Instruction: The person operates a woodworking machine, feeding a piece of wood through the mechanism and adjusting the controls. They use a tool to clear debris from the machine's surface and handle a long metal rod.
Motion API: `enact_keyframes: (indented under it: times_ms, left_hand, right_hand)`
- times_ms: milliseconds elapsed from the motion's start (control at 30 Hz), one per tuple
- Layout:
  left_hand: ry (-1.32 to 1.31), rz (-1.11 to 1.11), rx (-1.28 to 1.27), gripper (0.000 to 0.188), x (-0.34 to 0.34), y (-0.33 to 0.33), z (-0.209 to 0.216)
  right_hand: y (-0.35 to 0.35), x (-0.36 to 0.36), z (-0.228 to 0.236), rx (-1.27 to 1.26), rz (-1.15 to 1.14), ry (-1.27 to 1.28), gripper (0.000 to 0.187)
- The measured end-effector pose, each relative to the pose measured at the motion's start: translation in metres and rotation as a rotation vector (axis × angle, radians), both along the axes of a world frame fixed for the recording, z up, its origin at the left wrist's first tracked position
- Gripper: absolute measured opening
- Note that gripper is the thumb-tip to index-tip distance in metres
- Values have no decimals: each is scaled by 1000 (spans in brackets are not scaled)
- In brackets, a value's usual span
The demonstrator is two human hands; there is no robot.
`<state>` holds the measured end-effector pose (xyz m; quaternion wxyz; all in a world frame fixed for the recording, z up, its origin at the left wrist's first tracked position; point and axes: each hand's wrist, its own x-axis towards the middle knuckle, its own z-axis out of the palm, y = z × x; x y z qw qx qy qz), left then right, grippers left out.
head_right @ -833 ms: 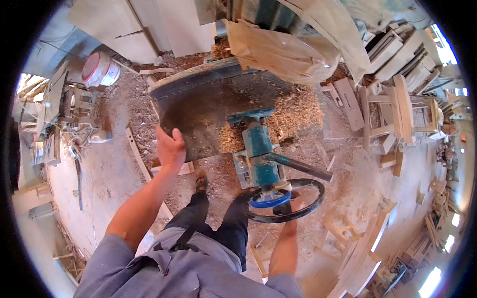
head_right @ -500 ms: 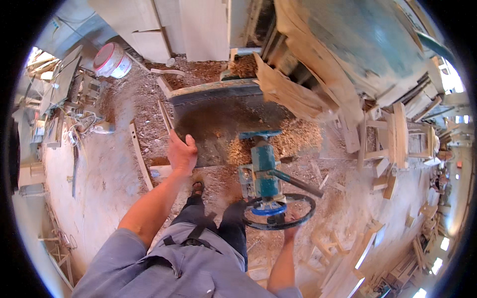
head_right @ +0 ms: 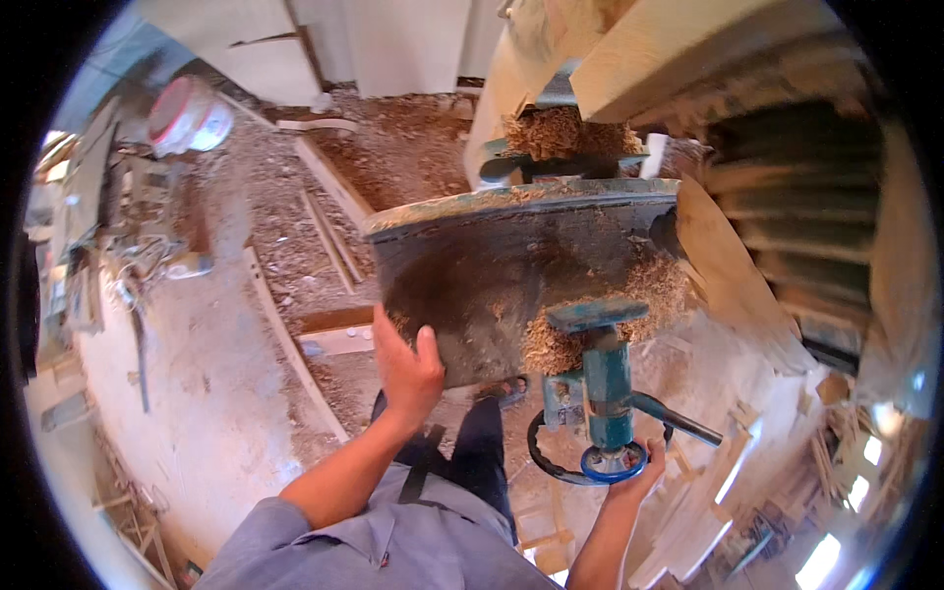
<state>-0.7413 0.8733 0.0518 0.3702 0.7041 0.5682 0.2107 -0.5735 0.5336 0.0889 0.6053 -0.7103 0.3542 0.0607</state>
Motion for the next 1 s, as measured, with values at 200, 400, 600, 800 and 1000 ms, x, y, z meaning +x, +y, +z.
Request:
enact_keyframes:
  times_ms: [200,400,600,800,1000]
  left_hand:
    - [-35,-19,-165,74,-7,1,-1]
    - [-169,-68,-329,77,-15,15,9]
    - [-272,-515,286,73,-23,77,53]
    - [-171,-1126,619,62,129,124,75]
    - [224,-1331,585,64,216,120,73]
  right_hand:
    - [-11,0,-10,-8,81,-70,22]
    - [-20,6,-12,-475,218,-86,18]
    - [-13,13,-4,-396,164,30,6]
    - [-2,10,-6,-456,126,-129,18]
    - [5,8,-2,-373,73,-100,11]
